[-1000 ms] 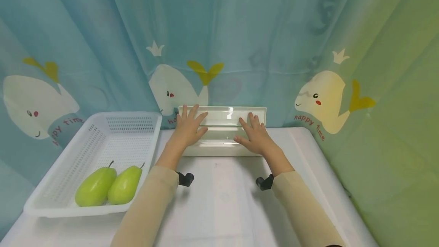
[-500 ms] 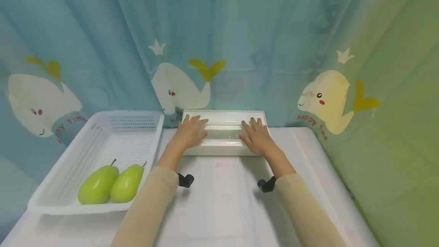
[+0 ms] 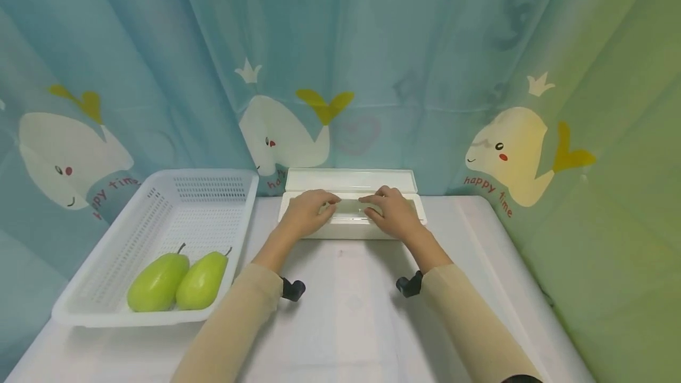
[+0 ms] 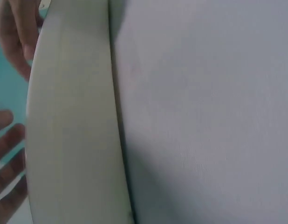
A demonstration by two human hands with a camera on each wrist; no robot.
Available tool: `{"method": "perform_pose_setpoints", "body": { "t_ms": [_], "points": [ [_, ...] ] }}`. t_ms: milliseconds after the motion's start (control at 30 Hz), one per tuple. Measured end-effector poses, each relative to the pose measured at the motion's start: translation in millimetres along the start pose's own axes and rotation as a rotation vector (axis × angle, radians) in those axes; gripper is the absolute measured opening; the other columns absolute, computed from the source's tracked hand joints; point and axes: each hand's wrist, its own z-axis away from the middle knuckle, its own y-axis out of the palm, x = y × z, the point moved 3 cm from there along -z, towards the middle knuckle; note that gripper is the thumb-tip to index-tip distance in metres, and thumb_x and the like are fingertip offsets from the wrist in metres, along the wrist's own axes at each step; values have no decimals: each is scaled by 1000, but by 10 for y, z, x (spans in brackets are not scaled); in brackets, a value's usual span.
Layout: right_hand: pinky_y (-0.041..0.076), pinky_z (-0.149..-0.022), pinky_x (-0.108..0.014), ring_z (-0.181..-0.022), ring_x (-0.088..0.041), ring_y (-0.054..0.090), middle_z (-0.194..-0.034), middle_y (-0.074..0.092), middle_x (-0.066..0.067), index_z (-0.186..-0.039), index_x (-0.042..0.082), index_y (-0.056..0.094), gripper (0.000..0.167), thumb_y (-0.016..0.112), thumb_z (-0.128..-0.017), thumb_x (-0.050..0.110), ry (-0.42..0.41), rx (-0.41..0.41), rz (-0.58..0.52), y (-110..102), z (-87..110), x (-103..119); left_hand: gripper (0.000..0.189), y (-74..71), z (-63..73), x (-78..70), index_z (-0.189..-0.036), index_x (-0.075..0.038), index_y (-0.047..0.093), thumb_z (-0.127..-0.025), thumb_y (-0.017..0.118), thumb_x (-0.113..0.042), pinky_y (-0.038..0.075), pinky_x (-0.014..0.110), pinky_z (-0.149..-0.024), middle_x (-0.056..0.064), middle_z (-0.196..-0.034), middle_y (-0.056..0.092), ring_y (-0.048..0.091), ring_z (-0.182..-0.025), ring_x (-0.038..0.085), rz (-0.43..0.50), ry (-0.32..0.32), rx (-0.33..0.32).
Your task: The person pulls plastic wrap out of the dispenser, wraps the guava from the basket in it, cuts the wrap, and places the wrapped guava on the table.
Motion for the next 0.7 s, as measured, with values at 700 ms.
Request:
{"method": "perform_pose_setpoints", "body": {
  "t_ms": [700],
  "points": [
    [49,-79,-42,-95,-24,53,-104,62,-2,-99,19,70,10,64,-98,26,3,23,39,36,-142,65,27,246,-126,-127,-114,-16,72,-99,62,-35,54,36,-84,0,-101,73,68,-90,17,61,-20,103]
  ]
}}
